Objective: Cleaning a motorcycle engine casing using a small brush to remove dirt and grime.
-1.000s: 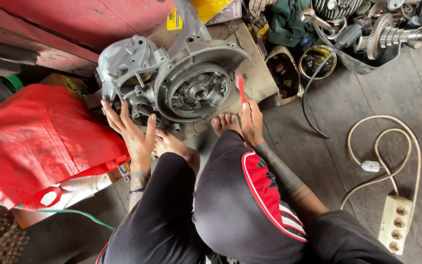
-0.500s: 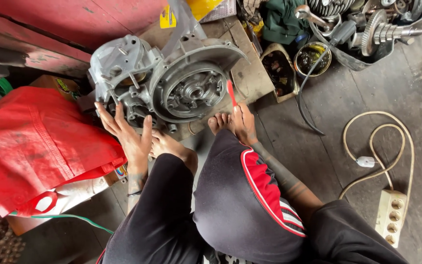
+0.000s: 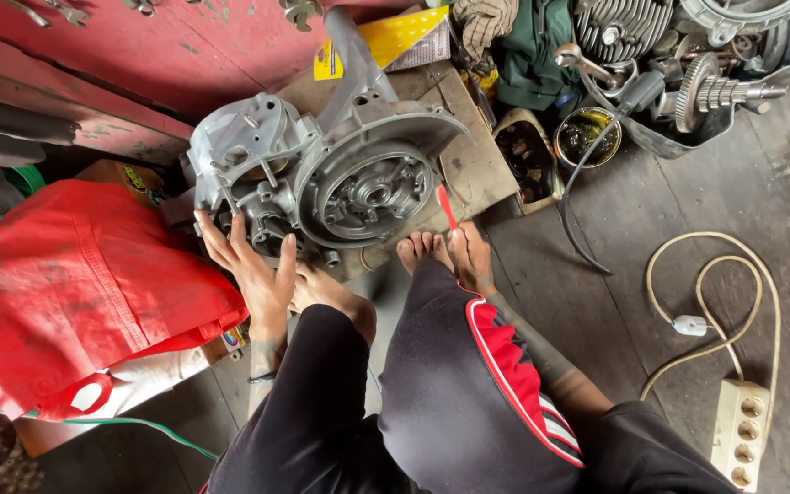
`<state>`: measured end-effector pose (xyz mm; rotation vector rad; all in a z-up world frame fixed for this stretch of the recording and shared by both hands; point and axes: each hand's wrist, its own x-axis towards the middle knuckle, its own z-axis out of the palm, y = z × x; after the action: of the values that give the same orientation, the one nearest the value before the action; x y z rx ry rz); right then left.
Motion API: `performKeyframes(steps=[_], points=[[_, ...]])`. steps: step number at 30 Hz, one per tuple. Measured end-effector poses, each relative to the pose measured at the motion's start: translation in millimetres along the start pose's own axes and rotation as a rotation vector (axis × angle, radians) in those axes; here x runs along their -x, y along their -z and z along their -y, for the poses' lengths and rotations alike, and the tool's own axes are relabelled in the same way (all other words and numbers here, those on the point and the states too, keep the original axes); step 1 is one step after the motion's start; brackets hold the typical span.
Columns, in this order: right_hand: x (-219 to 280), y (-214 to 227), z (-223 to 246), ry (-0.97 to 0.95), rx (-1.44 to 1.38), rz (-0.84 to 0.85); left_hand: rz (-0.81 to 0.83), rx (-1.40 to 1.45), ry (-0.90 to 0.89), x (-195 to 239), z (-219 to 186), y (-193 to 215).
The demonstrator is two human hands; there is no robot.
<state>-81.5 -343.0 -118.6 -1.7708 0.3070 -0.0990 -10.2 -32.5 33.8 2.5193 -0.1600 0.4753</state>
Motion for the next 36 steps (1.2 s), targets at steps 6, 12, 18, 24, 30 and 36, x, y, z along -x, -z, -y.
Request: performKeyframes(steps=[6,12,18,24,30,36], points=[[-14,-5,21,0.039,0.029,-0.083,-0.001,-0.019,0.009,2,3,-2],[-9,-3,0,0.016,0.048,-0.087,-0.021,-0.031,0.016,-1,6,-10],[-11,-2,9,0.035,0.053,-0.142,-0.021,-0.034,0.019,1,5,-11],[-12,-2,0,0.033,0.082,-0.100,-0.033,-0.046,0.028,-1,9,-15],[-8,-35,124,0.278,1.204,0.053,-0.040,-0.057,0.017,0,7,-14],[-3,0,0,-0.161,-0.197,0.041,-0.032,-0.045,-0.001,1,5,-13]])
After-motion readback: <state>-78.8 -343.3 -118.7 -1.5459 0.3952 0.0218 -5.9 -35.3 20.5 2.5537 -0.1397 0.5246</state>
